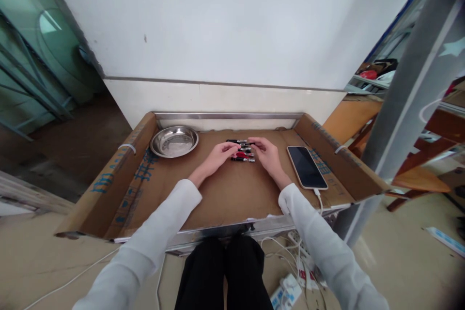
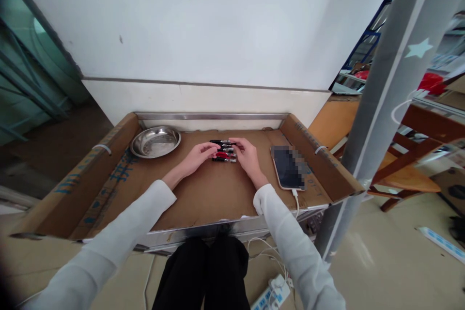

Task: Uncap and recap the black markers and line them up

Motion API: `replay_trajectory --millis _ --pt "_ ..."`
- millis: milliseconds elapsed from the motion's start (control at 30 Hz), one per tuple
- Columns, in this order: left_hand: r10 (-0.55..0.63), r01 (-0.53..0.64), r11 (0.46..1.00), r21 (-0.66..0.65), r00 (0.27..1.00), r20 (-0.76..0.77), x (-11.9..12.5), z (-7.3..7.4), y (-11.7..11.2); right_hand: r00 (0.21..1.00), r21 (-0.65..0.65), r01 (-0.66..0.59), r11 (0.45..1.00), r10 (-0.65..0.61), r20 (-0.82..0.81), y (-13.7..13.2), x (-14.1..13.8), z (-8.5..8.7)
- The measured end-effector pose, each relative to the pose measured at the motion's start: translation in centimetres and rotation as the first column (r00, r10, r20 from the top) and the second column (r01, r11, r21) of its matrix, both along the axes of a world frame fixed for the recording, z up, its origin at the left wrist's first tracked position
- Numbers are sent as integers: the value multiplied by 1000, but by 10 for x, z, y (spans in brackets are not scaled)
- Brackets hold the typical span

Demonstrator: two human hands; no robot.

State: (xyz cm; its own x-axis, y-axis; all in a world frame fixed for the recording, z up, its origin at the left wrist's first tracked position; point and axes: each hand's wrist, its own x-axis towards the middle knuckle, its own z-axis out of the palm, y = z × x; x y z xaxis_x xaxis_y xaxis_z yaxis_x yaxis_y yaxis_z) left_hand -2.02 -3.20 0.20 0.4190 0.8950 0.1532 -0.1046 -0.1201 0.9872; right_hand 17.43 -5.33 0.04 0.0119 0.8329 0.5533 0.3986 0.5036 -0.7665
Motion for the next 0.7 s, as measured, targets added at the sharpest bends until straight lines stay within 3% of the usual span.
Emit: replay_trajectory --millis 100,267,400,700 --pt "96 -61 985 -163 973 211 2 -3 2 991 -35 -55 998 50 -127 -1 -5 4" --pt "66 -11 976 -219 968 244 4 -6 -2 948 -42 -113 993 95 -304 -3 -11 9" --pt "96 -35 974 -223 958 269 6 -6 -3 940 -49 -150 987 128 -315 -5 -13 11" --pt "102 -60 981 -183 969 227 4 -7 -1 967 -88 -112 990 88 -237 -5 -12 9"
